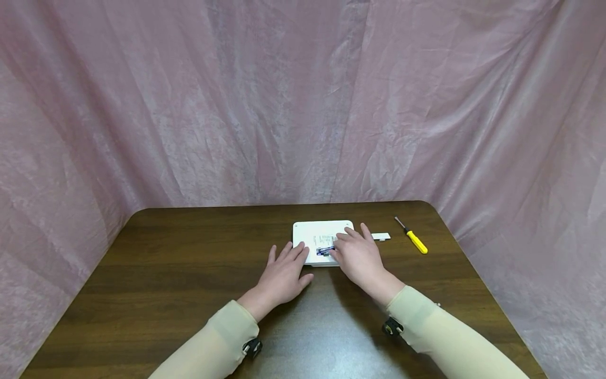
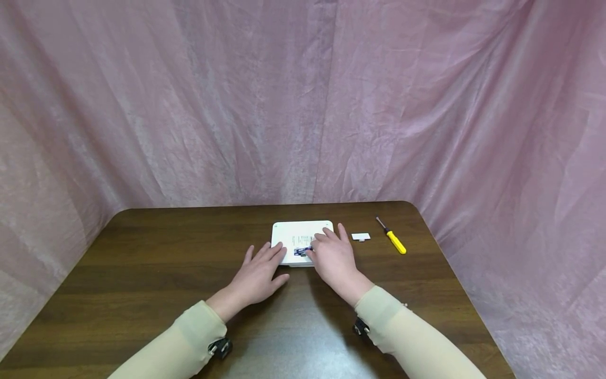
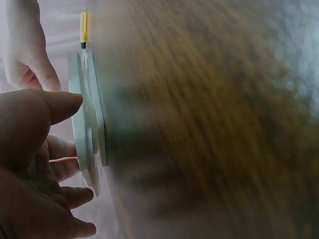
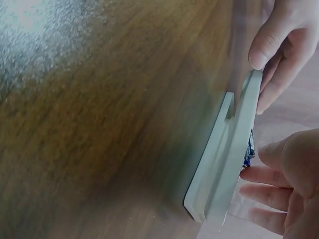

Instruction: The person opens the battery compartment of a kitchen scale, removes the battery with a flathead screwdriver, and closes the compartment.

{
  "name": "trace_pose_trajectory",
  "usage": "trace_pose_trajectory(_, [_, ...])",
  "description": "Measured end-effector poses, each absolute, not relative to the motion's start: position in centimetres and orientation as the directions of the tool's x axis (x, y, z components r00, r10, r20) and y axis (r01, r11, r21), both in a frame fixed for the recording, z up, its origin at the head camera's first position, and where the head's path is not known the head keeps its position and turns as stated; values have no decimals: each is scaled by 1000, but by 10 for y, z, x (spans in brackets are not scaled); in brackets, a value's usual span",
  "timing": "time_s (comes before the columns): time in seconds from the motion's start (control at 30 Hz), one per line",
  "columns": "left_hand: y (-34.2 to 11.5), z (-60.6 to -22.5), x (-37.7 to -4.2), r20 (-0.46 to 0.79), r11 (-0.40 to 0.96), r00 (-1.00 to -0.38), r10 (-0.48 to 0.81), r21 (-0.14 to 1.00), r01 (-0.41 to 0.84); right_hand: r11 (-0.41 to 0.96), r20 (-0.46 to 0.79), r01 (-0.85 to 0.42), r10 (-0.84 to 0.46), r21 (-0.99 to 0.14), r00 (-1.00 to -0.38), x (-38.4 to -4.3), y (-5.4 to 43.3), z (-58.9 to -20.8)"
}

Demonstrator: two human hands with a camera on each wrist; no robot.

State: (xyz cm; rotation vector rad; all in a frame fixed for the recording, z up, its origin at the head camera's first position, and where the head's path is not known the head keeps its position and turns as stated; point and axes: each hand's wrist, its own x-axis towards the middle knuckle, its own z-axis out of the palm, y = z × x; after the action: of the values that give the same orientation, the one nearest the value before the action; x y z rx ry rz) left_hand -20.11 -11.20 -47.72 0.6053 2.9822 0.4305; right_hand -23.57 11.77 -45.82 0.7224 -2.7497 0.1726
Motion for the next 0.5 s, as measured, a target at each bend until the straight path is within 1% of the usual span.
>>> trace_pose_trajectory(0.2, [-112,-478,-201,-9,885,-921,389,281,371,867,325,-498,-469,-8,-821,-233,114,-461])
trace_pose_trajectory(0.3, [-112,-478,-201,-9,885,-922,388,283,370,868,322,-496,-466,-12,-824,-233,113,-461])
trace_pose_trajectory(0.4, [-112,-478,-201,-9,885,-922,388,283,370,871,309,-490,-456,-39,-834,-233,112,-461])
trace_pose_trajectory(0.5, [-112,-478,-201,-8,885,-921,389,280,371,871,281,-479,-435,-108,-855,-233,111,-461])
